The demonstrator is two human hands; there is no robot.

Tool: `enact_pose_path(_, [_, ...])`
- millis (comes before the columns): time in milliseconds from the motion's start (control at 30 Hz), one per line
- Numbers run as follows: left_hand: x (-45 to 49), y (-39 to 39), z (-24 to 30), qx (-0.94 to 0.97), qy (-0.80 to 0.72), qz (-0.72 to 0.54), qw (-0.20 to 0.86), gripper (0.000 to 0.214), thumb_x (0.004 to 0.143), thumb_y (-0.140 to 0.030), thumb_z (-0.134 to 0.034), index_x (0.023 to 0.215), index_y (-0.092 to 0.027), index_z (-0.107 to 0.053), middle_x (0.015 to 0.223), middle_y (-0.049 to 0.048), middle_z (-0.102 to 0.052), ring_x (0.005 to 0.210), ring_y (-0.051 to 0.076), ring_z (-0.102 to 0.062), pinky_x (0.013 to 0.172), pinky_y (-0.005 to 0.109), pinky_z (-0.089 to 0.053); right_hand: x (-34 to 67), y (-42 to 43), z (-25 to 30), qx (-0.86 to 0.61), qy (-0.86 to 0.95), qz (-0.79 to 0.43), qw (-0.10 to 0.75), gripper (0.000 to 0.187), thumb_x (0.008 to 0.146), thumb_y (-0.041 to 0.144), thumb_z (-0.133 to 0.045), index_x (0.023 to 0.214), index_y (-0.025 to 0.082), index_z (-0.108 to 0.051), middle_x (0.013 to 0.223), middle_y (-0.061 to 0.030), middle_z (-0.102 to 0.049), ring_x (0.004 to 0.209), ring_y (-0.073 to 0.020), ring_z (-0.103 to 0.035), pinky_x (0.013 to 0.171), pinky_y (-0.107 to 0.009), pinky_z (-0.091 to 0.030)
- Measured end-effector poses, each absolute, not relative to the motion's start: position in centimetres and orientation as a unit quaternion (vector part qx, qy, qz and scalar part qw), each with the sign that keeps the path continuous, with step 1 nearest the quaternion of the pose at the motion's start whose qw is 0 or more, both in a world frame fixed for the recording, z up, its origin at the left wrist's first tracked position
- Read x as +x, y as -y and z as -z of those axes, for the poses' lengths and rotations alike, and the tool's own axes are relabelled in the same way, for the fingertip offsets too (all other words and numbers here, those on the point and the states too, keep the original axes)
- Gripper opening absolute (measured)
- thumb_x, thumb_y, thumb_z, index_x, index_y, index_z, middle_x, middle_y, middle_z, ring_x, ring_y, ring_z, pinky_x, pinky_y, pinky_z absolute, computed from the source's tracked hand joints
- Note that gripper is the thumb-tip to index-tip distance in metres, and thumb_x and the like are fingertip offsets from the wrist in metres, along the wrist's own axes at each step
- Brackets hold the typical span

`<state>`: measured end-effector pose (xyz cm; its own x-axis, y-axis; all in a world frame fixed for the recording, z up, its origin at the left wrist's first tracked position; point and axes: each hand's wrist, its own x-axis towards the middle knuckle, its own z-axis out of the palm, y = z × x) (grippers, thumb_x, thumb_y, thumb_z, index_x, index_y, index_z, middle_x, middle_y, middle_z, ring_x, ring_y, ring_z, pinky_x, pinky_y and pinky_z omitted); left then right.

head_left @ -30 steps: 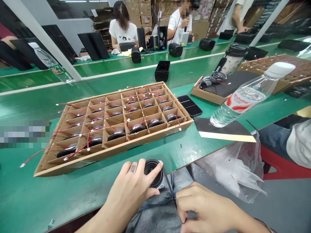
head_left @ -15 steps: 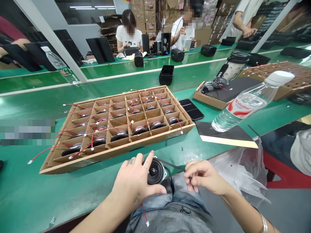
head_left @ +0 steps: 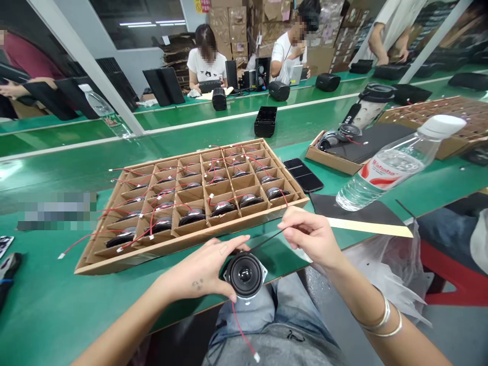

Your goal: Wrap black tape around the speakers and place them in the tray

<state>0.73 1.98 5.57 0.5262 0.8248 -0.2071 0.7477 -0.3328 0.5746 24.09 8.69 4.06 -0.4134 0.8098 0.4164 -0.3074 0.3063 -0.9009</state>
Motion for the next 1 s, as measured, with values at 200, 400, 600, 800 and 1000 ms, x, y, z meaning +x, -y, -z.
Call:
enact_pose_path(200, [1.4,0.2,-2.6,0.821,-0.518,-0.116,0.208,0.077,0.058,-0.056,-0.069,0.12,-0.02,-0.04,0.125,0.0107,-0.053,0.111,0.021,-0.051,0.089,0.035,-0.037,24.7,-9.1,-3.0,-0.208,0.614,-0.567,0.508,0.005,0.076,0.021,-0.066,0.081,0.02,-0.069,0.071,0.0009,-0.049,0.042,-0.0039,-0.046,0.035,-0.018,-0.036])
enact_pose_path(400, [0.8,0.6,-1.1,0.862,-0.463,-0.175,0.109,0.075,0.063,-0.067,-0.053,0.118,-0.018,-0.037,0.122,0.0152,-0.055,0.113,0.02,-0.052,0.087,0.036,-0.034,26.3,-9.0,-1.0,-0.231,0.587,-0.593,0.501,0.009,0.078,0.018,-0.064,0.084,0.024,-0.069,0.071,0.0017,-0.047,0.042,-0.003,-0.046,0.032,-0.015,-0.029])
enact_pose_path(600, [0.9,0.4,-1.6,0.881,-0.436,-0.178,0.05,0.073,0.071,-0.068,-0.045,0.121,-0.017,-0.035,0.119,0.0153,-0.057,0.11,0.02,-0.054,0.086,0.035,-0.031,28.3,-8.0,0.8,-0.283,0.551,-0.628,0.471,0.006,0.076,0.021,-0.067,0.08,0.023,-0.07,0.07,0.0017,-0.048,0.04,-0.0032,-0.046,0.03,-0.014,-0.029])
enact_pose_path(800, [1.0,0.0,-2.2,0.882,-0.432,-0.182,0.035,0.061,0.076,-0.062,-0.049,0.118,-0.018,-0.041,0.116,0.0093,-0.06,0.103,0.017,-0.057,0.078,0.032,-0.03,29.1,-6.7,1.6,-0.306,0.522,-0.652,0.457,0.004,0.076,0.021,-0.067,0.079,0.022,-0.069,0.07,0.0014,-0.048,0.037,-0.0031,-0.046,0.027,-0.013,-0.027])
enact_pose_path(1000, [1.1,-0.1,-2.9,0.883,-0.442,-0.152,0.043,0.065,0.071,-0.065,-0.052,0.117,-0.02,-0.045,0.116,0.0053,-0.06,0.094,0.018,-0.059,0.074,0.031,-0.032,29.4,-5.5,1.6,-0.337,0.522,-0.643,0.448,0.006,0.077,0.02,-0.066,0.08,0.022,-0.07,0.07,0.0004,-0.051,0.036,-0.0036,-0.05,0.026,-0.011,-0.03])
